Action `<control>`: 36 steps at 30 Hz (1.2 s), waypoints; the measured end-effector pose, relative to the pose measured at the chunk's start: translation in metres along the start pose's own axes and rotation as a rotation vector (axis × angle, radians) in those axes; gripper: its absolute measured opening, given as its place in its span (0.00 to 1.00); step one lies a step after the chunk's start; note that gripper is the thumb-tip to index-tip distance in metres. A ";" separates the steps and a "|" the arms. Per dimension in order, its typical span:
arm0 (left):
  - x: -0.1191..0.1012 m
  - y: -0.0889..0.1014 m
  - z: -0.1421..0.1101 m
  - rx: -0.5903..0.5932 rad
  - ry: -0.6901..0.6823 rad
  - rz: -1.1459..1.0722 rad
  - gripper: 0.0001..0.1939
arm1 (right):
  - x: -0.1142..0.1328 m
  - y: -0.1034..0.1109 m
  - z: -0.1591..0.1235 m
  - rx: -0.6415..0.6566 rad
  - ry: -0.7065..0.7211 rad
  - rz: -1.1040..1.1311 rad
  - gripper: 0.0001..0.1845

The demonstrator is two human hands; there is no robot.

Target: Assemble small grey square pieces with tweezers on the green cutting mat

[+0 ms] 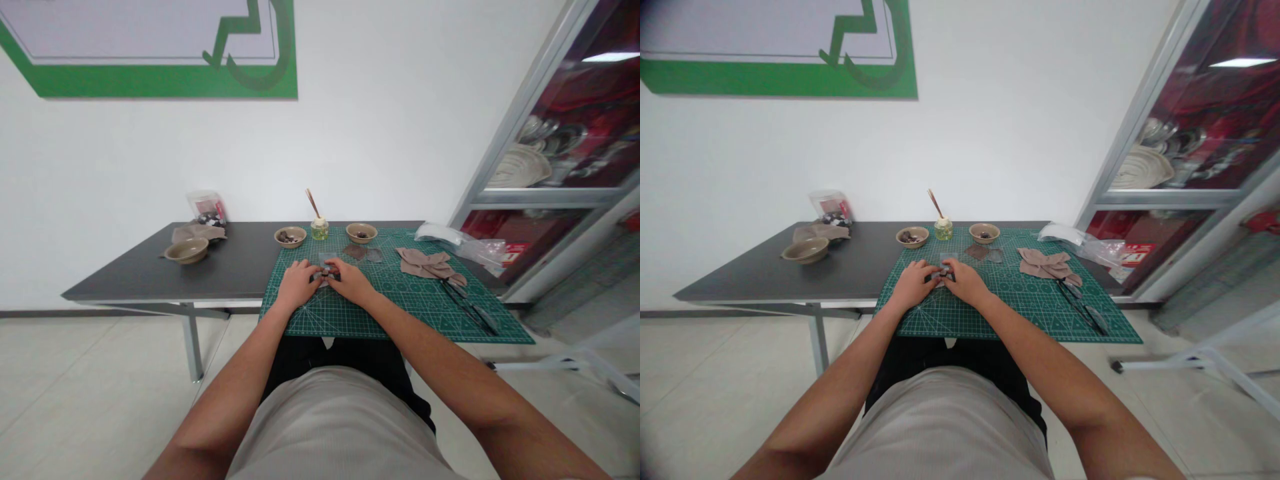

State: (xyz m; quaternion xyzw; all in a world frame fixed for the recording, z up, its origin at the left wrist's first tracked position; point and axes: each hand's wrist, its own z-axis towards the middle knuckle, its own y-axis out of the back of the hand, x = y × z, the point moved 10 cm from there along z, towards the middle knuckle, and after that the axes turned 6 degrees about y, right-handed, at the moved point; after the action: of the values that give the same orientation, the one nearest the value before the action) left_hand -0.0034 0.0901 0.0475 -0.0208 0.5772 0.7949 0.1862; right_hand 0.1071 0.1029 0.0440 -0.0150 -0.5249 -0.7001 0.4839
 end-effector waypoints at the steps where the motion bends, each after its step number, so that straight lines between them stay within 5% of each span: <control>1: 0.000 0.001 0.000 0.003 0.003 0.008 0.15 | 0.000 -0.001 0.000 0.006 0.004 0.019 0.23; 12: 0.003 0.000 0.000 0.014 0.019 -0.058 0.12 | -0.009 -0.007 0.003 0.004 0.028 -0.041 0.33; 21: 0.050 0.018 0.003 -0.260 0.229 -0.539 0.09 | -0.015 -0.014 0.020 0.053 -0.074 -0.029 0.36; 27: 0.063 0.021 -0.005 -0.318 0.381 -0.745 0.09 | -0.028 0.003 0.040 -0.170 -0.180 0.104 0.16; 31: 0.063 0.018 -0.005 -0.290 0.405 -0.820 0.08 | -0.017 0.017 0.055 -0.289 -0.049 0.051 0.05; 36: 0.066 0.015 -0.006 -0.292 0.420 -0.859 0.07 | -0.010 -0.002 0.064 -0.144 0.038 -0.161 0.07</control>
State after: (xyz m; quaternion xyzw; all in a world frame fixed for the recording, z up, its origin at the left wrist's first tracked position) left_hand -0.0705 0.0990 0.0429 -0.4418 0.4242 0.6977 0.3717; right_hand 0.0798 0.1573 0.0664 0.0058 -0.4635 -0.7726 0.4338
